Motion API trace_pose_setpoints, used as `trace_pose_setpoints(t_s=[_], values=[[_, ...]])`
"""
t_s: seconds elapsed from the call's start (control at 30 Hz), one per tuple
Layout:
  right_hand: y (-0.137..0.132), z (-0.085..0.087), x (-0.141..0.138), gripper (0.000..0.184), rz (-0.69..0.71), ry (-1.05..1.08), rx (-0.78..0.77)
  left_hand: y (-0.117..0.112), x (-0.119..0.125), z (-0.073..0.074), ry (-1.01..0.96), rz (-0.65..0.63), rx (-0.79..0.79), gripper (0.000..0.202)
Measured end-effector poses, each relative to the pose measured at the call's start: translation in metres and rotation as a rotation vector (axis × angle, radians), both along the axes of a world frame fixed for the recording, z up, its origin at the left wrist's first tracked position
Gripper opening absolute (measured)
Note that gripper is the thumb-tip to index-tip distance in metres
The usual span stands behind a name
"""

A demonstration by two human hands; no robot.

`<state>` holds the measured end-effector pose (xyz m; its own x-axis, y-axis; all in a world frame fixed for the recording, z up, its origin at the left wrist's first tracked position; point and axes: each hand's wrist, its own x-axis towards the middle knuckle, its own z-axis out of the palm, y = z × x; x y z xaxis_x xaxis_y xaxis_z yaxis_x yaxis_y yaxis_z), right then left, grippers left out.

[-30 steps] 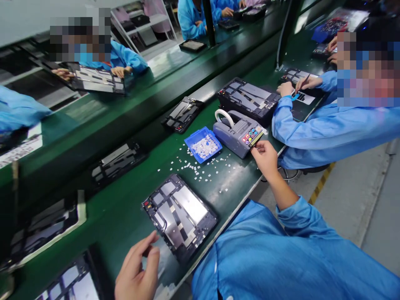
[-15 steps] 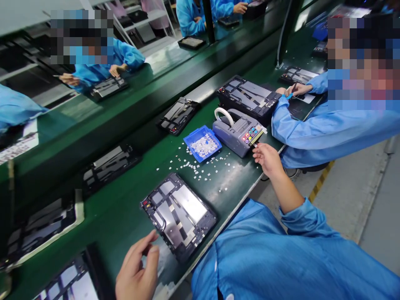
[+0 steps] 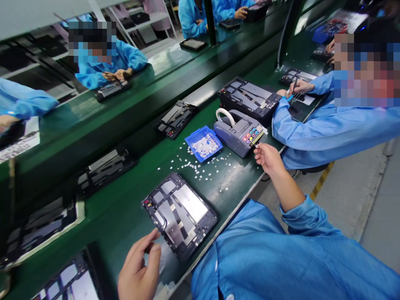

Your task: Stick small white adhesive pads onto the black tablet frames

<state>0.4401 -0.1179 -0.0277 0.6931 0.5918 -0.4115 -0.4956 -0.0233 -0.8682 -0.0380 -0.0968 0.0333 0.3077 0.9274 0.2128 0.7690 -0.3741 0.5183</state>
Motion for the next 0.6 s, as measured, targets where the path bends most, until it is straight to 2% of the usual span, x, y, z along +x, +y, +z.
trace_pose_setpoints(t_s=[0.17, 0.33, 0.43, 0.6], values=[[-0.004, -0.002, -0.004, 0.038, 0.028, 0.004, 0.005, 0.0, 0.001, -0.001, -0.015, -0.009, -0.004, 0.033], [0.001, 0.001, -0.007, 0.033, 0.005, -0.068, 0.032, 0.001, 0.0, -0.001, -0.021, -0.016, 0.003, 0.033], [-0.002, 0.008, -0.006, 0.028, -0.058, -0.124, 0.063, 0.001, 0.0, -0.002, -0.025, -0.013, -0.003, 0.032], [-0.028, 0.026, -0.018, 0.025, -0.109, -0.209, 0.096, 0.0, 0.001, -0.003, -0.019, -0.004, -0.014, 0.032]])
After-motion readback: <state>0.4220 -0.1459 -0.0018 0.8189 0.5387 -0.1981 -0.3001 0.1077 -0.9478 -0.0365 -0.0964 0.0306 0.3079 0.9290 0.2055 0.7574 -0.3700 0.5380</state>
